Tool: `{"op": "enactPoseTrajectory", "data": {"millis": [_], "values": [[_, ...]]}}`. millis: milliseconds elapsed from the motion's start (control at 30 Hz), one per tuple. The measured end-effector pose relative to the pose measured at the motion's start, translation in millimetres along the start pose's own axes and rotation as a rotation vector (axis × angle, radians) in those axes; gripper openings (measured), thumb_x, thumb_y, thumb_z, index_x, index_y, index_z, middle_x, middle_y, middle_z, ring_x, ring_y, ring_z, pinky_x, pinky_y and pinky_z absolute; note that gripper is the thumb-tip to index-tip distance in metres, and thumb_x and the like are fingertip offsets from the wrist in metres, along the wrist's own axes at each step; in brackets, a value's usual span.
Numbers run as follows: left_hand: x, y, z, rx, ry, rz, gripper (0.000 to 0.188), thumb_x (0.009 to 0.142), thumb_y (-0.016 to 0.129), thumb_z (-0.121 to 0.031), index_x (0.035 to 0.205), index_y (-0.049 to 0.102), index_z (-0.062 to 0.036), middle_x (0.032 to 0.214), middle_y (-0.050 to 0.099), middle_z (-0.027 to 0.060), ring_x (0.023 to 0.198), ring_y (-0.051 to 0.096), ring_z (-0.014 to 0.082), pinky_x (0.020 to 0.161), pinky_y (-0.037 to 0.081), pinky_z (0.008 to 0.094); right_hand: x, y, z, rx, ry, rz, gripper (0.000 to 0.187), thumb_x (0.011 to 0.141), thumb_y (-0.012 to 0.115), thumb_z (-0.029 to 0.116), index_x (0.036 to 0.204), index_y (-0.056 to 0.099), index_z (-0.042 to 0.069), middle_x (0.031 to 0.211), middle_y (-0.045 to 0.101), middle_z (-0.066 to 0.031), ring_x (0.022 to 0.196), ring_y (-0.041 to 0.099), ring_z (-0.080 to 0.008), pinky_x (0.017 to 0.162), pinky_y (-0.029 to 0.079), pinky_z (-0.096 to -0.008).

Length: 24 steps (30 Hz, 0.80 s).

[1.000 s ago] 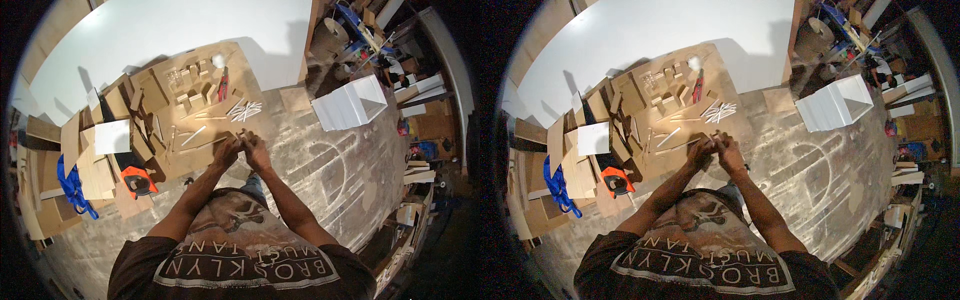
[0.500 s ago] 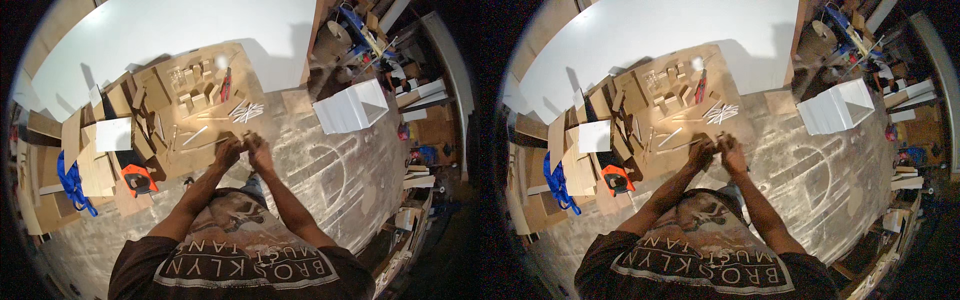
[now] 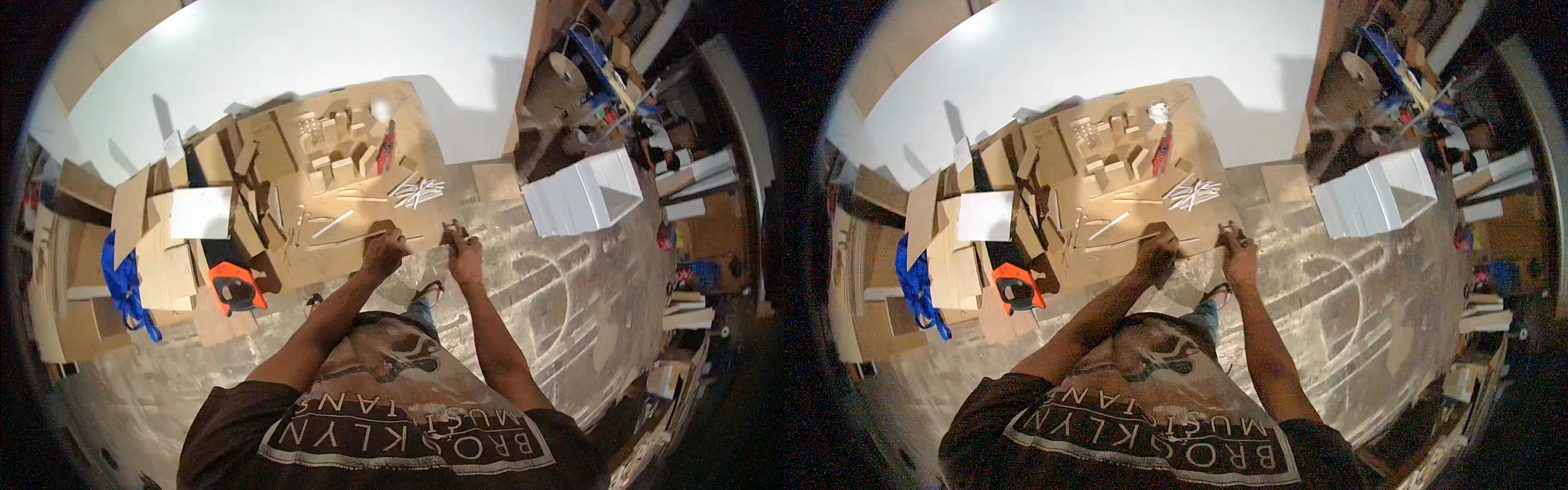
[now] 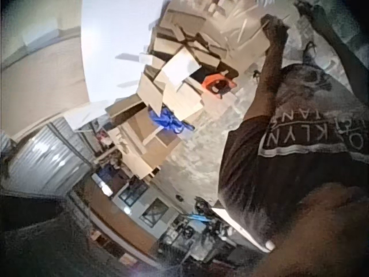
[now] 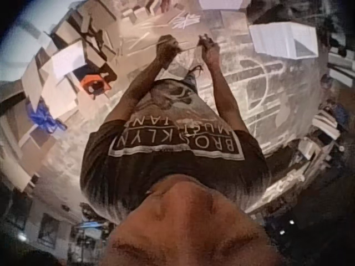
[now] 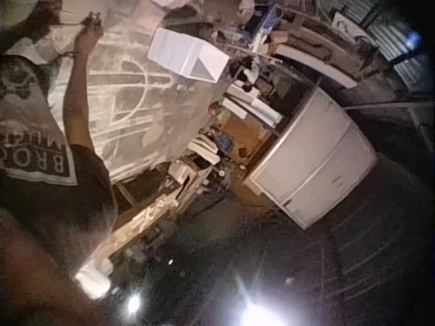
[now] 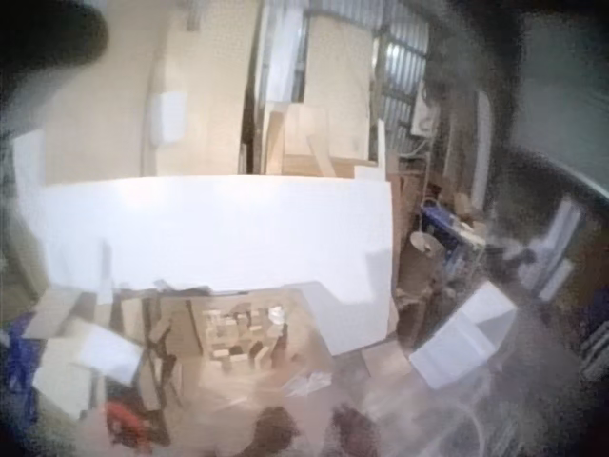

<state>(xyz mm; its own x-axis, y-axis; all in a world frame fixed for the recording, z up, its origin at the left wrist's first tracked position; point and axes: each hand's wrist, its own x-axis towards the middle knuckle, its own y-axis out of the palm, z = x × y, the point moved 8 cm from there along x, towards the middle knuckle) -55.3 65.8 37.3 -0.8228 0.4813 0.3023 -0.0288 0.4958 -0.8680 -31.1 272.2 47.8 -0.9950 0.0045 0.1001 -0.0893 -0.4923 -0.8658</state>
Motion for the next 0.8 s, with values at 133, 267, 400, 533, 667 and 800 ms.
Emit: {"op": "enactPoseTrajectory", "data": {"millis": [133,267,400,533,667,800], "values": [[6,-15,14,-0.018,-0.091,-0.119,0.012,0.082,0.065,-0.009,0.089,0.065,0.0005,0.090,0.061,0.0173,0.080,0.067,0.0369,0.074,0.058,0.0460,-17,-10,-31,-0.060,0.004,-0.086,0.043,0.088,0.073,0.013,0.131,0.068,0.012,0.096,0.065,-0.0245,0.083,0.061,-0.0413,0.076,0.053,-0.0513],[28,-5,64,-0.181,-0.365,-0.048,0.021,0.088,0.061,-0.017,0.097,0.065,0.0015,0.096,0.064,0.0224,0.088,0.068,0.0426,0.084,0.055,0.0521,-44,-7,-7,0.117,0.000,-0.115,0.042,0.088,0.075,0.013,0.129,0.070,0.010,0.092,0.066,-0.0224,0.083,0.062,-0.0395,0.076,0.054,-0.0482],[45,-19,74,-0.138,-0.288,-0.151,0.015,0.087,0.059,-0.007,0.095,0.066,0.0036,0.105,0.065,0.0252,0.093,0.068,0.0449,0.081,0.057,0.0537,-64,6,-21,0.145,0.051,-0.095,0.047,0.087,0.074,0.015,0.133,0.069,0.008,0.095,0.064,-0.0217,0.087,0.063,-0.0383,0.080,0.055,-0.0469],[1,-27,114,-0.059,-0.542,-0.105,0.019,0.094,0.062,-0.017,0.094,0.071,-0.0007,0.091,0.072,0.0208,0.089,0.071,0.0394,0.079,0.056,0.0490,-65,-7,-14,0.182,0.021,-0.148,0.041,0.089,0.074,0.018,0.128,0.071,0.004,0.095,0.067,-0.0214,0.087,0.063,-0.0360,0.080,0.055,-0.0460],[-88,-90,159,-0.350,-0.873,-0.245,0.025,0.096,0.063,-0.022,0.106,0.079,-0.0059,0.099,0.075,0.0235,0.085,0.072,0.0376,0.077,0.056,0.0437,-72,-17,-26,0.222,0.069,-0.227,0.040,0.090,0.075,0.012,0.128,0.071,0.001,0.089,0.067,-0.0158,0.082,0.064,-0.0269,0.074,0.054,-0.0377],[-124,-142,152,-0.120,-0.852,-0.286,0.023,0.095,0.063,-0.020,0.107,0.074,-0.0038,0.095,0.071,0.0225,0.091,0.069,0.0414,0.080,0.054,0.0452,-72,1,-38,0.316,0.196,-0.156,0.042,0.090,0.075,0.021,0.127,0.071,0.002,0.093,0.067,-0.0183,0.086,0.066,-0.0307,0.077,0.056,-0.0406]]}}
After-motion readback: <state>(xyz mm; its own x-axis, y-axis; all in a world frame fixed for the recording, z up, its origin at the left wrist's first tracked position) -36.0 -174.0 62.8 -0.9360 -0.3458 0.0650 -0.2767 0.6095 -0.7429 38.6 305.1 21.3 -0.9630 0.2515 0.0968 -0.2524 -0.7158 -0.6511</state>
